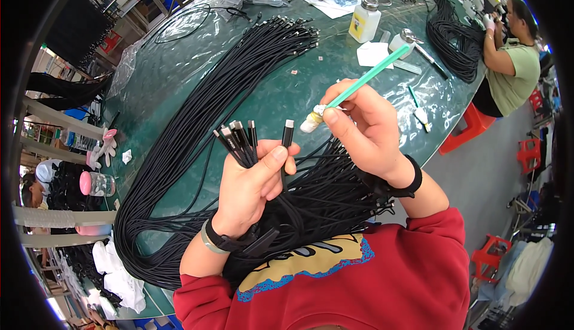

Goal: The person wipes the connectors of black cables with a cloth-wrapped stick and a metal tool, then separates the cables into two groups. They then pick up a bundle of cables and resume wiping the connectors with the stick and the tool.

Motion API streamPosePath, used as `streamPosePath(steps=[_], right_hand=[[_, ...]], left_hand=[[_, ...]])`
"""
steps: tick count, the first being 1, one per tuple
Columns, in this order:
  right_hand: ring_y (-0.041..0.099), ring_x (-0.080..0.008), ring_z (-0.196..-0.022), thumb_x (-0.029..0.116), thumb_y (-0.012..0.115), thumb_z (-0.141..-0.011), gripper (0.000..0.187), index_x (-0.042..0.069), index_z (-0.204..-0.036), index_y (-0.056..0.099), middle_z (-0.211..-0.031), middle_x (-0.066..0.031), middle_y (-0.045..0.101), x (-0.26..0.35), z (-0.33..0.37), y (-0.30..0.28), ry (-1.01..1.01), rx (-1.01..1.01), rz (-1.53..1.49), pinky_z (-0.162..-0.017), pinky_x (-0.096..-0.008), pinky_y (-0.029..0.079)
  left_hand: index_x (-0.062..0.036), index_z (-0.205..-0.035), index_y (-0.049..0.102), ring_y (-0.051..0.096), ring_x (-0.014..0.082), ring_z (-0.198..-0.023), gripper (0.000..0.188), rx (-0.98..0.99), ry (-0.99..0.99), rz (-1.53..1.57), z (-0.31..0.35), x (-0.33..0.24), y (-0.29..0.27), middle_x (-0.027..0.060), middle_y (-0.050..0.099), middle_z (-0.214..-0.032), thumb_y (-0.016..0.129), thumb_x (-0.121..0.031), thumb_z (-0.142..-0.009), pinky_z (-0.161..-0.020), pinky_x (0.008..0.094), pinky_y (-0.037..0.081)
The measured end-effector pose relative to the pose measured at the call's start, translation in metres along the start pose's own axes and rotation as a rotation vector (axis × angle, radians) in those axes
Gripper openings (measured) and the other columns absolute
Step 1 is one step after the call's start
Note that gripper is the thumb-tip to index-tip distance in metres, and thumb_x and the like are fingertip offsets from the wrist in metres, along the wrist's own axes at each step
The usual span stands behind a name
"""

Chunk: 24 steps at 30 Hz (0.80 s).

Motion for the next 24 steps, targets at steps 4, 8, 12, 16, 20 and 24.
streamPosePath(steps=[4,8,12,16,20,24], right_hand=[[0.049,-0.01,-0.069,0.0,0.051,-0.081,0.012,-0.003,-0.092,0.05,-0.082,-0.0066,0.052,-0.005,0.0,0.001,-0.074,0.126,0.019,-0.06,-0.021,0.039],[0.048,-0.0082,-0.067,0.002,0.051,-0.082,0.012,-0.003,-0.093,0.049,-0.083,-0.0055,0.052,-0.011,-0.008,0.001,-0.21,0.151,0.07,-0.057,-0.0195,0.038],[0.047,-0.0064,-0.064,0.004,0.05,-0.083,0.011,-0.002,-0.093,0.049,-0.081,-0.005,0.053,-0.009,-0.007,0.002,-0.124,0.04,-0.02,-0.054,-0.0177,0.037],[0.046,-0.0052,-0.061,0.005,0.05,-0.083,0.011,-0.001,-0.092,0.05,-0.079,-0.0046,0.053,-0.008,-0.001,0.002,0.021,-0.035,-0.186,-0.052,-0.0168,0.036],[0.046,-0.0044,-0.06,0.006,0.049,-0.083,0.01,0.0,-0.091,0.05,-0.077,-0.004,0.053,-0.003,0.003,-0.004,0.141,-0.074,-0.262,-0.051,-0.0164,0.036],[0.047,-0.0053,-0.061,0.005,0.049,-0.082,0.01,0.0,-0.091,0.05,-0.076,-0.004,0.054,0.0,0.002,-0.005,0.148,-0.095,-0.236,-0.052,-0.0177,0.037]], left_hand=[[0.0025,-0.087,0.053,0.028,0.0001,-0.039,0.018,0.163,-0.121,0.208,-0.005,0.005,-0.009,0.0024,0.049,-0.064,0.047,-0.014,-0.086,-0.036,0.0148,0.025],[0.0024,-0.088,0.054,0.026,0.0008,-0.038,0.022,0.377,-0.254,0.403,-0.008,0.011,-0.014,0.0004,0.047,-0.062,0.047,-0.019,-0.086,-0.038,0.0157,0.025],[0.0011,-0.083,0.05,0.028,0.0007,-0.039,0.02,0.416,-0.27,0.461,-0.011,0.011,-0.013,-0.0012,0.041,-0.059,0.043,-0.017,-0.087,-0.035,0.0155,0.025],[0.0033,-0.088,0.051,0.028,0.0011,-0.039,0.022,0.32,-0.229,0.433,-0.008,0.01,-0.009,-0.0009,0.042,-0.06,0.043,-0.017,-0.087,-0.036,0.0156,0.026],[0.0053,-0.094,0.055,0.029,0.0018,-0.041,0.024,0.366,-0.278,0.447,-0.004,0.004,-0.005,0.0013,0.049,-0.065,0.05,-0.016,-0.085,-0.038,0.0155,0.025],[0.0066,-0.09,0.057,0.029,0.0016,-0.039,0.022,0.135,-0.035,0.041,-0.001,0.003,-0.006,0.0035,0.051,-0.063,0.055,-0.013,-0.08,-0.036,0.016,0.024]])
Point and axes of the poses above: each hand's wrist, its own z-axis away from the middle knuckle, its own y-axis out of the palm, x = y × z, the point moved 1 cm from there along -z, towards the middle knuckle
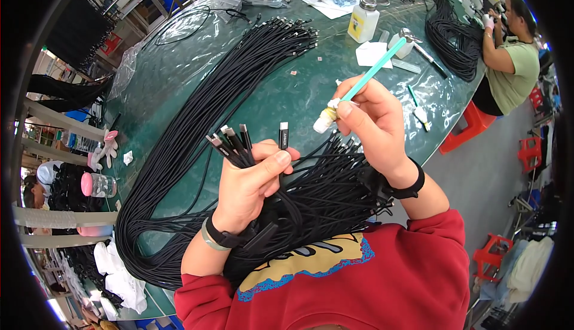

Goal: The person wipes the connectors of black cables with a cloth-wrapped stick and a metal tool, then separates the cables into two groups. They then pick up a bundle of cables and resume wiping the connectors with the stick and the tool.

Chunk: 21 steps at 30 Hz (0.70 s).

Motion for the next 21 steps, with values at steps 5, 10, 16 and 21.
streamPosePath(steps=[5,10,16,21], right_hand=[[0.051,-0.0089,-0.064,0.003,0.05,-0.081,0.009,-0.001,-0.089,0.051,-0.076,-0.0047,0.055,-0.003,0.0,0.007,-0.188,0.127,0.306,-0.056,-0.0219,0.041],[0.053,-0.0117,-0.066,0.001,0.052,-0.078,0.009,-0.001,-0.087,0.052,-0.075,-0.0058,0.055,0.003,-0.002,0.017,-0.363,0.223,0.458,-0.058,-0.0245,0.042],[0.052,-0.0146,-0.063,-0.002,0.053,-0.074,0.01,0.0,-0.084,0.054,-0.073,-0.0077,0.055,0.002,-0.003,0.018,-0.355,0.12,0.477,-0.056,-0.0246,0.041],[0.052,-0.0147,-0.061,-0.002,0.054,-0.074,0.009,0.0,-0.083,0.054,-0.073,-0.0082,0.055,0.008,-0.003,0.014,-0.365,0.097,0.509,-0.055,-0.024,0.04]], left_hand=[[0.0057,-0.079,0.06,0.03,0.0011,-0.039,0.017,-0.126,0.136,-0.186,0.002,0.001,0.005,0.0056,0.055,-0.064,0.061,-0.011,-0.076,-0.036,0.0161,0.022],[0.0042,-0.077,0.062,0.033,0.0015,-0.041,0.011,-0.061,0.023,-0.095,0.004,-0.004,0.004,0.005,0.055,-0.065,0.06,-0.007,-0.076,-0.035,0.0164,0.022],[0.0039,-0.078,0.062,0.034,0.0016,-0.041,0.009,-0.025,-0.126,0.072,0.003,-0.005,0.001,0.0046,0.055,-0.065,0.06,-0.005,-0.076,-0.035,0.0167,0.022],[0.0042,-0.079,0.062,0.034,0.0013,-0.041,0.009,-0.045,-0.08,0.04,0.004,-0.004,0.001,0.0036,0.054,-0.063,0.062,-0.004,-0.075,-0.036,0.0163,0.021]])
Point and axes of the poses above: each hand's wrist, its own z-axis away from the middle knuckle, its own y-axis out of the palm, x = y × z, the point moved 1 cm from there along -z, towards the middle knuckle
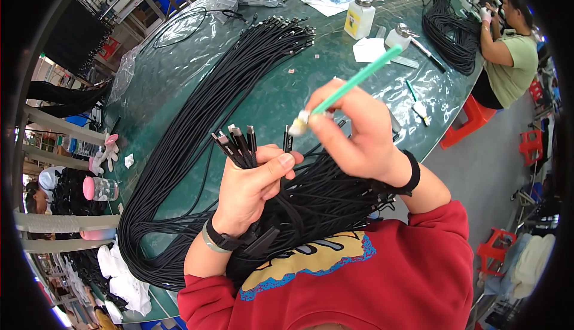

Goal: The person wipes the connectors of black cables with a cloth-wrapped stick and a metal tool, then separates the cables into two groups. They then pick up a bundle of cables and resume wiping the connectors with the stick and the tool.

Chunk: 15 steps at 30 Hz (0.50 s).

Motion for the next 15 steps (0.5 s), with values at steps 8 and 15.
streamPosePath(steps=[8,15], right_hand=[[0.051,-0.0146,-0.056,-0.002,0.055,-0.072,0.01,0.0,-0.082,0.054,-0.073,-0.0073,0.056,0.0038,-0.0042,-0.0014,-0.004,0.01,0.023,-0.05,-0.0239,0.04],[0.052,-0.0118,-0.058,-0.003,0.054,-0.073,0.011,0.001,-0.083,0.054,-0.073,-0.0067,0.056,0.0097,-0.0023,-0.0009,-0.034,0.139,0.1,-0.052,-0.0232,0.041]], left_hand=[[0.0002,-0.068,0.059,0.035,0.0017,-0.042,0.008,-0.125,0.107,-0.142,-0.0019,0.0044,0.0037,-0.0006,0.05,-0.059,0.066,-0.001,-0.07,-0.037,0.0167,0.022],[-0.0013,-0.063,0.057,0.034,0.0016,-0.043,0.012,-0.151,0.117,-0.173,-0.0027,0.0054,0.0049,-0.0033,0.048,-0.057,0.067,-0.001,-0.069,-0.038,0.0173,0.022]])
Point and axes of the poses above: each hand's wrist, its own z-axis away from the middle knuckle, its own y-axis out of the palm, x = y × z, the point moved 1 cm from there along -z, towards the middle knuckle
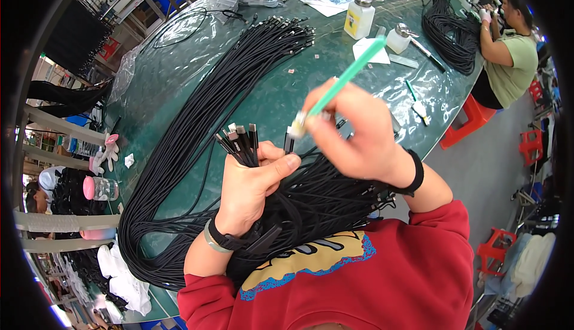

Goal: The person wipes the connectors of black cables with a cloth-wrapped stick and a metal tool, then separates the cables into two groups. They then pick up a bundle of cables and resume wiping the connectors with the stick and the tool.

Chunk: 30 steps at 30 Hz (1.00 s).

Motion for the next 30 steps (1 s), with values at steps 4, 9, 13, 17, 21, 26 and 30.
streamPosePath(steps=[4,9,13,17,21,26,30], right_hand=[[0.052,-0.0107,-0.058,-0.001,0.054,-0.073,0.009,0.0,-0.082,0.054,-0.073,-0.007,0.056,-0.009,-0.003,-0.004,0.091,-0.096,-0.002,-0.053,-0.0225,0.041],[0.051,-0.0117,-0.057,0.007,0.054,-0.074,0.011,-0.004,-0.078,0.051,-0.064,-0.008,0.052,-0.051,-0.002,-0.026,0.532,-0.06,0.019,-0.053,-0.0229,0.041],[0.055,-0.0131,-0.061,0.01,0.054,-0.073,0.018,-0.006,-0.08,0.052,-0.059,-0.0101,0.051,-0.103,0.032,-0.069,0.732,0.246,0.444,-0.057,-0.0241,0.043],[0.057,-0.0134,-0.063,0.013,0.058,-0.074,0.022,-0.004,-0.088,0.057,-0.062,-0.011,0.055,-0.086,0.04,-0.073,0.698,0.232,0.709,-0.058,-0.0247,0.045],[0.055,-0.009,-0.056,0.011,0.06,-0.077,0.018,-0.003,-0.089,0.059,-0.062,-0.0041,0.057,-0.029,0.012,-0.009,0.575,0.393,-0.139,-0.052,-0.0223,0.044],[0.052,-0.0078,-0.055,0.007,0.06,-0.077,0.011,-0.001,-0.086,0.06,-0.064,-0.002,0.057,-0.019,-0.001,0.032,0.792,0.406,-0.703,-0.049,-0.0218,0.041],[0.051,-0.0093,-0.053,0.007,0.059,-0.077,0.008,-0.001,-0.081,0.059,-0.062,-0.0054,0.056,-0.019,0.001,0.038,0.758,0.394,-0.749,-0.048,-0.0229,0.039]], left_hand=[[-0.0008,-0.064,0.057,0.035,0.0016,-0.043,0.011,0.021,-0.006,0.001,0.0,0.002,0.001,-0.0025,0.048,-0.058,0.067,-0.002,-0.069,-0.038,0.0172,0.022],[0.0012,-0.074,0.058,0.035,0.0016,-0.042,0.011,0.062,-0.022,0.037,-0.001,0.002,-0.004,0.0025,0.053,-0.063,0.065,-0.007,-0.073,-0.036,0.016,0.023],[0.002,-0.08,0.061,0.032,0.0007,-0.042,0.013,0.097,-0.103,0.172,-0.008,-0.001,-0.005,-0.0005,0.05,-0.06,0.064,-0.01,-0.076,-0.036,0.017,0.023],[0.0026,-0.09,0.06,0.03,0.0005,-0.041,0.02,0.167,-0.109,0.234,-0.003,-0.001,-0.003,-0.0003,0.052,-0.062,0.06,-0.015,-0.08,-0.037,0.0164,0.023],[0.0024,-0.096,0.058,0.028,0.0006,-0.04,0.024,0.194,-0.11,0.286,-0.005,0.002,-0.006,-0.0007,0.053,-0.065,0.056,-0.017,-0.082,-0.037,0.0159,0.022],[0.0016,-0.097,0.058,0.029,0.0004,-0.041,0.022,0.132,-0.054,0.33,-0.005,-0.008,-0.009,0.0008,0.055,-0.073,0.055,-0.015,-0.083,-0.037,0.0159,0.023],[0.0016,-0.095,0.059,0.031,0.0005,-0.042,0.019,0.103,0.02,0.279,-0.004,-0.012,-0.015,0.0054,0.057,-0.088,0.056,-0.011,-0.081,-0.037,0.0161,0.024]])
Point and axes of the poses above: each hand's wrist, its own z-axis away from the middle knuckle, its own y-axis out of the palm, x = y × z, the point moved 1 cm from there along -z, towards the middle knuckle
